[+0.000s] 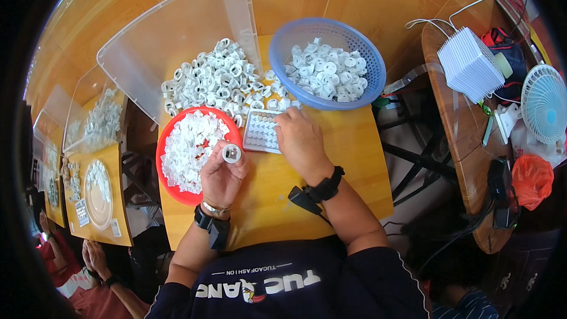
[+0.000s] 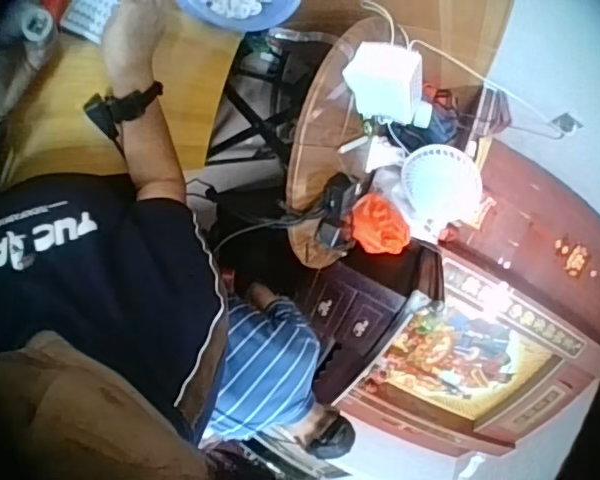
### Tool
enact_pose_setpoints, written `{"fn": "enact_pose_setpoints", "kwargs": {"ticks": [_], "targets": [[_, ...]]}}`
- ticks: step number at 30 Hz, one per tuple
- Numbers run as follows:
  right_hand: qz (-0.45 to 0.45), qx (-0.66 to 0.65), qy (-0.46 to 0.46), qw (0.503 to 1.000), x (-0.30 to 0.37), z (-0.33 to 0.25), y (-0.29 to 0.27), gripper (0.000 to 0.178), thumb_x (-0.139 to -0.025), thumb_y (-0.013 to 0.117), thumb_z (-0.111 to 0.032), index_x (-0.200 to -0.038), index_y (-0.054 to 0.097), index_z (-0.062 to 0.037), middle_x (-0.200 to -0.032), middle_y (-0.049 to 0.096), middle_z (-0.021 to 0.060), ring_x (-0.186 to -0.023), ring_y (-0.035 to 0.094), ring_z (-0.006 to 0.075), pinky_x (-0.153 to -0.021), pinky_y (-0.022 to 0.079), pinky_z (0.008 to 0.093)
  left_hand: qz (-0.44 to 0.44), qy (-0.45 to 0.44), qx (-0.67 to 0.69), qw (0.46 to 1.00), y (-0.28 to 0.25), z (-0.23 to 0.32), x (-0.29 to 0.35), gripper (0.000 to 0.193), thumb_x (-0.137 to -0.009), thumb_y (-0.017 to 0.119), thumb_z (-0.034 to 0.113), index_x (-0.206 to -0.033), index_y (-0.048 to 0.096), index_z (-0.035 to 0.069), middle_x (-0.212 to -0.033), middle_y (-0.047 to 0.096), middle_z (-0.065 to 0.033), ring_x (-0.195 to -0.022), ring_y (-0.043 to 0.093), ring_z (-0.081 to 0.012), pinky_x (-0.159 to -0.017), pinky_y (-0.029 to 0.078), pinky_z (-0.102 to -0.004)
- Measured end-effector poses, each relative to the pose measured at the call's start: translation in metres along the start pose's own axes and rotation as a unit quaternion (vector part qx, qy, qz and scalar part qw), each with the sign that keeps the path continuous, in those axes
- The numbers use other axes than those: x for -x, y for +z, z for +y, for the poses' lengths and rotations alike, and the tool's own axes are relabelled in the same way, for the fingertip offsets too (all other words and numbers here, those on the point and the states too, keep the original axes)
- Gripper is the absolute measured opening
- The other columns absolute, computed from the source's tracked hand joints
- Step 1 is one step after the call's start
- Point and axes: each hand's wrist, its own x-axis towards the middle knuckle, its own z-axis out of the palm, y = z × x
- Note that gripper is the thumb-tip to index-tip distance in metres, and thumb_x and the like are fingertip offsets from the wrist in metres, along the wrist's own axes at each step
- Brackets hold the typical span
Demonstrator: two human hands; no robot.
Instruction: The person picks up a white plastic base and a small metal component by hand, inserts the component into the base, and places the assembled unit into a white plastic tray.
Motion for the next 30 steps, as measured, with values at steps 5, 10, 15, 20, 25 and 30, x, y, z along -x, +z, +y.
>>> {"fn": "enact_pose_setpoints", "kwargs": {"ticks": [5, 10, 15, 20, 25, 30], "targets": [[0.021, 0.028, -0.019, 0.999, -0.002, 0.011, 0.01, 0.009, -0.079, 0.064, -0.009, -0.087, 0.068, -0.007, -0.088, 0.058, 0.0102, -0.089, 0.056, 0.0299, -0.076, 0.047, 0.0404, -0.008, -0.013, -0.012, 1.0, -0.001, -0.001, 0.001, 0.019, -0.09, 0.058, 0.022, -0.098, 0.052, 0.006, -0.086, 0.06, -0.0058, -0.078, 0.056, -0.016, -0.071, 0.044, -0.0275], [0.0, 0.046, -0.007, 0.999, -0.003, 0.009, 0.013, 0.016, -0.075, 0.068, -0.008, -0.091, 0.067, -0.0085, -0.089, 0.06, 0.01, -0.092, 0.056, 0.0315, -0.081, 0.046, 0.0411, -0.014, -0.018, -0.017, 1.0, 0.003, 0.0, 0.001, 0.02, -0.09, 0.059, 0.023, -0.098, 0.052, 0.006, -0.085, 0.06, -0.0053, -0.077, 0.056, -0.0158, -0.071, 0.044, -0.027], [0.009, 0.019, 0.008, 1.0, -0.004, 0.013, 0.014, 0.014, -0.075, 0.067, -0.007, -0.089, 0.066, -0.0079, -0.089, 0.06, 0.0105, -0.09, 0.056, 0.0317, -0.08, 0.046, 0.0413, -0.018, -0.024, -0.022, 0.999, 0.0, -0.001, 0.001, 0.02, -0.09, 0.059, 0.023, -0.097, 0.052, 0.006, -0.084, 0.06, -0.005, -0.077, 0.057, -0.0154, -0.07, 0.044, -0.0268], [-0.004, 0.052, 0.011, 0.999, -0.005, 0.019, 0.018, 0.01, -0.077, 0.066, -0.007, -0.087, 0.065, -0.0073, -0.087, 0.061, 0.0112, -0.09, 0.057, 0.0319, -0.079, 0.046, 0.0412, -0.021, -0.029, -0.022, 0.999, 0.001, -0.001, 0.001, 0.019, -0.09, 0.058, 0.023, -0.098, 0.052, 0.006, -0.086, 0.06, -0.0051, -0.077, 0.057, -0.0154, -0.07, 0.044, -0.0267], [0.079, -0.007, -0.016, 0.997, -0.006, 0.013, 0.016, 0.008, -0.079, 0.064, -0.006, -0.086, 0.064, -0.0055, -0.083, 0.062, 0.0116, -0.084, 0.058, 0.0322, -0.072, 0.047, 0.0415, -0.025, -0.028, -0.014, 0.999, 0.001, 0.0, 0.001, 0.018, -0.091, 0.058, 0.022, -0.098, 0.052, 0.006, -0.086, 0.06, -0.0051, -0.078, 0.057, -0.0156, -0.071, 0.044, -0.0267], [0.01, -0.21, 0.023, 0.977, -0.002, 0.002, 0.018, 0.004, -0.08, 0.064, -0.009, -0.081, 0.062, -0.0056, -0.077, 0.06, 0.0116, -0.078, 0.058, 0.0325, -0.068, 0.047, 0.043, 0.018, -0.012, -0.016, 1.0, 0.008, -0.003, 0.002, 0.017, -0.093, 0.053, 0.022, -0.095, 0.05, 0.005, -0.077, 0.055, -0.0085, -0.068, 0.048, -0.0176, -0.059, 0.039, -0.0279]]}}
